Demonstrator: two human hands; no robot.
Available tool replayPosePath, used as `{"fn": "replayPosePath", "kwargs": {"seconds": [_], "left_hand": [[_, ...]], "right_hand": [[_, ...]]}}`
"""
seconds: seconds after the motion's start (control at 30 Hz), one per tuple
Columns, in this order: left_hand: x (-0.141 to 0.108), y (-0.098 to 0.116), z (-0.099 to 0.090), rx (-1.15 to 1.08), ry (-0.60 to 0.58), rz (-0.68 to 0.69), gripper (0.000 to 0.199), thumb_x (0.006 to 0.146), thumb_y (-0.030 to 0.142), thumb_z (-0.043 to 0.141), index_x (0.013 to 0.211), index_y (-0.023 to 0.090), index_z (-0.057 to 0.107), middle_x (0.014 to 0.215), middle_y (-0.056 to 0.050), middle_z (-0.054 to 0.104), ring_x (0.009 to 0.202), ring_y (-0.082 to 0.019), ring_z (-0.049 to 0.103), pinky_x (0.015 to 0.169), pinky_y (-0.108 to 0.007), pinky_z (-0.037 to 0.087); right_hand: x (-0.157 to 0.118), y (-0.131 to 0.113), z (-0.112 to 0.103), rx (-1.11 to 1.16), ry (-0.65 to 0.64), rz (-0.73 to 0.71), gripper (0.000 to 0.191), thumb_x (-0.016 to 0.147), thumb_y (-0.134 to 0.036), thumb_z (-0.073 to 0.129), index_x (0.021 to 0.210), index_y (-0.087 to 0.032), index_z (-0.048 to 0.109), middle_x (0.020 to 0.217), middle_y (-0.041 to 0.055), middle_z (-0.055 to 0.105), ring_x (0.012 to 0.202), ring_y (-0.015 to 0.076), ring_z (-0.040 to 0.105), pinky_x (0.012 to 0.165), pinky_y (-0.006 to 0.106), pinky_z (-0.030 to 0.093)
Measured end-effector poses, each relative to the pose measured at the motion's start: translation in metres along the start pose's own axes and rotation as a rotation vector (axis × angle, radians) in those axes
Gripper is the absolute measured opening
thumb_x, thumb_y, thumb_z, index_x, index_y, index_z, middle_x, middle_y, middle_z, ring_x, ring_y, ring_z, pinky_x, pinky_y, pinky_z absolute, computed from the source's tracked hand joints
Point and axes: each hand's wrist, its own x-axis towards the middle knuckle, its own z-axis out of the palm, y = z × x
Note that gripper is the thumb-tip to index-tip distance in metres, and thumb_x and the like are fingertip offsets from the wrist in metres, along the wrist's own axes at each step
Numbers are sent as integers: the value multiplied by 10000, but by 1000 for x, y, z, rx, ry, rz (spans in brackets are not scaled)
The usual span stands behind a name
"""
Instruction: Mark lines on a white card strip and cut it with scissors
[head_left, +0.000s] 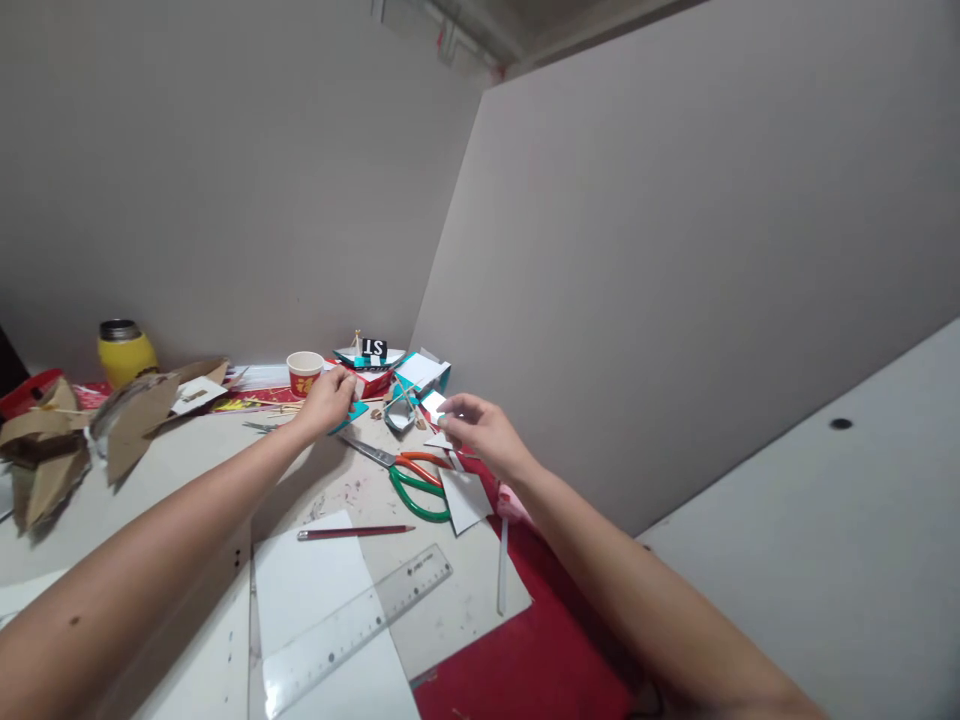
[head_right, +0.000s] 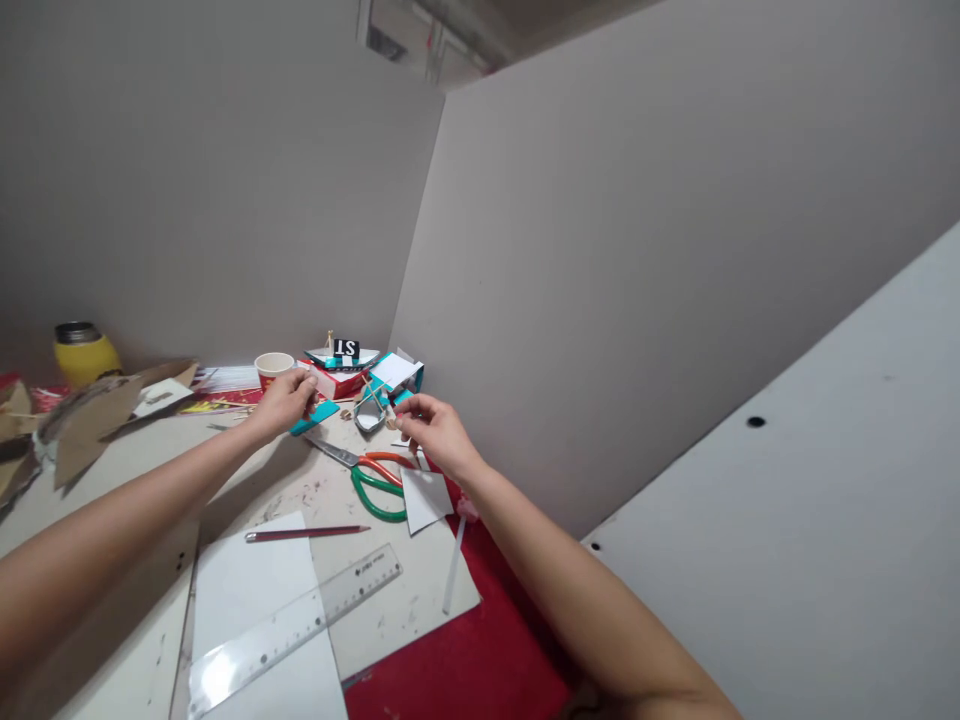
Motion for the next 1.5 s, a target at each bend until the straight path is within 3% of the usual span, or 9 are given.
{"fn": "replayPosePath", "kwargs": {"seconds": [0.13,0.33,0.53,0.77,0.93,1.13,1.27,1.4,1.5], "left_hand": [[-36,13,-7,-1,-69,-1,282,938,363,574,1125,154,598,1042,-58,648,823,-172,648,706,-351,562],[-100,31,-9,20,-212,18,337,963,431,508,808,146,599,626,53,560,472,-81,506,482,-229,449],[-131,28,-13,60,-250,15,418,910,459,528,584,208,454,473,68,502,410,-102,485,426,-227,365],[-122,0,-22,149,-228,-15,212,923,335,599,834,143,599,676,49,576,518,-85,533,503,-228,465],[-107,-10,-17,194,-224,-39,205,927,328,597,1009,142,620,902,-19,648,703,-133,625,624,-295,545],[-96,-15,-5,168,-212,-28,226,935,335,585,1054,145,611,927,-27,651,718,-138,632,635,-303,551],[-93,-17,-3,141,-211,-1,224,933,338,587,1042,145,617,941,-31,655,748,-147,639,662,-319,555],[-89,-25,-5,113,-204,14,229,932,341,589,1045,145,621,972,-39,657,795,-163,647,697,-340,558],[-87,-35,-5,92,-195,4,227,930,341,590,1038,144,623,971,-38,657,797,-164,646,700,-341,558]], "right_hand": [[-37,-18,10,76,-101,0,251,684,-348,744,830,-181,627,617,-25,604,500,106,544,495,252,462],[-75,-34,28,107,-230,-12,237,728,-391,716,788,-174,642,585,-34,565,453,92,515,445,231,422],[-90,-36,30,55,-166,-68,252,793,-433,649,830,-183,651,533,-58,487,429,77,416,419,213,356],[-83,-24,2,-16,24,-105,302,805,-493,606,743,-200,565,497,-64,432,386,82,350,377,223,292],[-60,-14,-7,-146,86,-182,332,882,-466,528,671,-212,490,491,-60,420,433,103,388,451,242,326],[-13,3,20,-438,-188,-300,72,793,-212,641,738,-205,687,770,20,690,738,165,601,692,264,421],[6,7,40,-630,-306,-300,31,747,-189,707,753,-211,728,820,48,725,778,183,631,693,260,411],[10,11,56,-798,-269,-199,332,842,-378,634,579,-176,657,605,66,657,620,201,602,558,283,360],[10,18,65,-870,-282,-115,373,806,-455,676,558,-181,621,562,36,620,579,189,587,520,280,367]]}}
